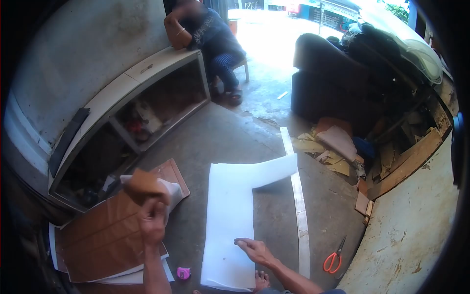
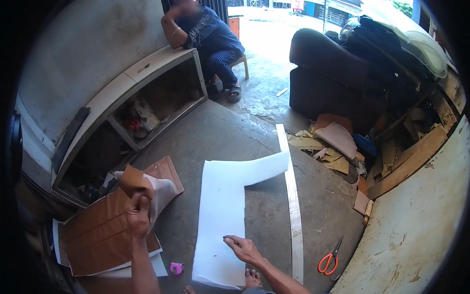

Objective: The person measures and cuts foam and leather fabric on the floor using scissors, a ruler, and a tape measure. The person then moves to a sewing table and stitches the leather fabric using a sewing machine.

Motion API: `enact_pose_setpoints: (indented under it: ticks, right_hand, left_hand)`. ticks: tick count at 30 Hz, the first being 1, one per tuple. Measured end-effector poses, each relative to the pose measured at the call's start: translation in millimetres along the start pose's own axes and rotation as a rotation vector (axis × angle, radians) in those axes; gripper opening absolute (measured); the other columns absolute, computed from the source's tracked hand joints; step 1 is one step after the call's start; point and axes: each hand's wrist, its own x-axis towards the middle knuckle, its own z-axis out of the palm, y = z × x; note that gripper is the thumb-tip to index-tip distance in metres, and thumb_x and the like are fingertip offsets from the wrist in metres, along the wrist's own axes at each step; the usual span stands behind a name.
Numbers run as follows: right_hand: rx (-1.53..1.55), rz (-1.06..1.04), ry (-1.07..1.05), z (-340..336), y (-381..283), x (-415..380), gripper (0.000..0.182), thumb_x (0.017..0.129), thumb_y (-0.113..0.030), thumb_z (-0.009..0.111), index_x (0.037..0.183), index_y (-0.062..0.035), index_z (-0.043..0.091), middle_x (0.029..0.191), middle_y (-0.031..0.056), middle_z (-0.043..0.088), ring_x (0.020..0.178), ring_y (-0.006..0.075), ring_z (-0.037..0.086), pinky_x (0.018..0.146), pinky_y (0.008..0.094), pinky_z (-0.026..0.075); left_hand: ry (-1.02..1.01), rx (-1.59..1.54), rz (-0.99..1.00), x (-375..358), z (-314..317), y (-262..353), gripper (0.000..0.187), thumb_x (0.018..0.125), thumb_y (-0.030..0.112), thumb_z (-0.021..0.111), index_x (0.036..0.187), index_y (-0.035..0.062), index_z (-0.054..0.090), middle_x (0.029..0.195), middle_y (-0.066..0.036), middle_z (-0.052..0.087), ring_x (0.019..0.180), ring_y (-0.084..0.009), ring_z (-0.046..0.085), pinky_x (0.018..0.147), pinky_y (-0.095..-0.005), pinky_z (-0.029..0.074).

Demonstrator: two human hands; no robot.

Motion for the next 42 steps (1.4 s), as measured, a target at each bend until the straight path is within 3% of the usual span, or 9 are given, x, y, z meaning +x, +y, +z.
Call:
enact_pose_setpoints:
  ticks: [4,9,14,19,23,27,30,36,42]
  right_hand:
    - [0.731,0.156,0.188,-44,2,-23,0.065,0.106,-0.057,0.040,0.138,-0.0031,0.056,0.124,0.0121,0.070,0.048,0.0039,0.034,0.043,0.0212,0.028]
    - [0.968,0.226,0.275,-70,87,-16,0.076,0.099,-0.066,0.048,0.136,0.0003,0.056,0.113,0.0113,0.071,0.053,0.0059,0.041,0.046,0.0233,0.033]
    - [0.355,0.382,0.587,-58,94,-15,0.044,0.093,-0.037,0.071,0.115,0.0001,0.071,0.100,0.0048,0.071,0.094,0.0125,0.062,0.087,0.0284,0.046]
    - [0.371,0.346,0.566,-59,116,-13,0.046,0.090,-0.038,0.074,0.114,0.0012,0.072,0.098,0.0041,0.071,0.089,0.0140,0.063,0.083,0.0291,0.048]
    - [0.154,0.439,0.436,-65,47,-28,0.041,0.092,-0.032,0.072,0.117,0.0013,0.071,0.101,0.0052,0.071,0.091,0.0129,0.063,0.083,0.0285,0.049]
    - [0.243,0.129,0.459,-59,57,-15,0.037,0.099,-0.025,0.065,0.123,0.0035,0.067,0.105,0.0061,0.071,0.095,0.0124,0.063,0.086,0.0282,0.050]
    - [0.265,0.017,0.482,-67,24,-7,0.034,0.103,-0.022,0.059,0.127,0.0017,0.065,0.110,0.0049,0.071,0.100,0.0125,0.063,0.090,0.0284,0.050]
    - [0.328,-0.033,0.483,-66,-3,25,0.044,0.099,-0.032,0.068,0.127,0.0017,0.064,0.102,0.0084,0.073,0.091,0.0139,0.066,0.082,0.0302,0.053]
    - [0.108,0.214,0.510,-31,78,34,0.057,0.087,-0.036,0.080,0.126,0.0020,0.064,0.116,0.0142,0.070,0.101,0.0224,0.067,0.089,0.0356,0.053]
  left_hand:
    - [-0.794,0.346,0.178,-31,67,36,0.017,0.091,0.017,0.070,0.105,0.0095,0.077,0.130,-0.022,0.063,0.121,-0.0382,0.062,0.102,-0.0423,0.051]
    - [-1.107,0.469,0.110,-128,96,-78,0.036,0.094,0.037,0.070,0.120,0.0128,0.072,0.148,-0.025,0.049,0.139,-0.0400,0.045,0.114,-0.0444,0.041]
    - [-0.364,0.571,-0.074,-141,62,-141,0.036,0.091,0.020,0.067,0.122,0.0019,0.067,0.134,-0.028,0.056,0.130,-0.0437,0.049,0.112,-0.0474,0.039]
    - [0.166,1.013,-0.638,-140,14,-201,0.056,0.087,0.033,0.074,0.129,0.0004,0.059,0.139,-0.027,0.053,0.131,-0.0436,0.048,0.112,-0.0505,0.037]
    - [-0.041,0.954,-0.715,-132,-8,-200,0.055,0.084,0.033,0.078,0.122,-0.0025,0.060,0.124,-0.026,0.062,0.116,-0.0429,0.059,0.103,-0.0466,0.045]
    - [0.029,-0.167,-0.892,-94,-29,-192,0.029,0.090,0.006,0.067,0.117,-0.0005,0.060,0.108,-0.009,0.067,0.095,-0.0184,0.064,0.083,-0.0330,0.054]
    - [0.052,-0.438,-0.612,-53,-58,-132,0.035,0.087,-0.003,0.056,0.120,0.0072,0.056,0.116,-0.010,0.066,0.101,-0.0198,0.067,0.089,-0.0351,0.057]
    - [0.076,-0.410,-0.439,-55,-109,-105,0.059,0.083,-0.006,0.055,0.139,0.0055,0.045,0.129,-0.014,0.062,0.118,-0.0277,0.063,0.106,-0.0376,0.050]
    - [0.126,0.463,-0.731,-130,-119,-207,0.067,0.076,-0.007,0.068,0.140,-0.0039,0.047,0.125,-0.014,0.064,0.119,-0.0258,0.061,0.103,-0.0336,0.047]
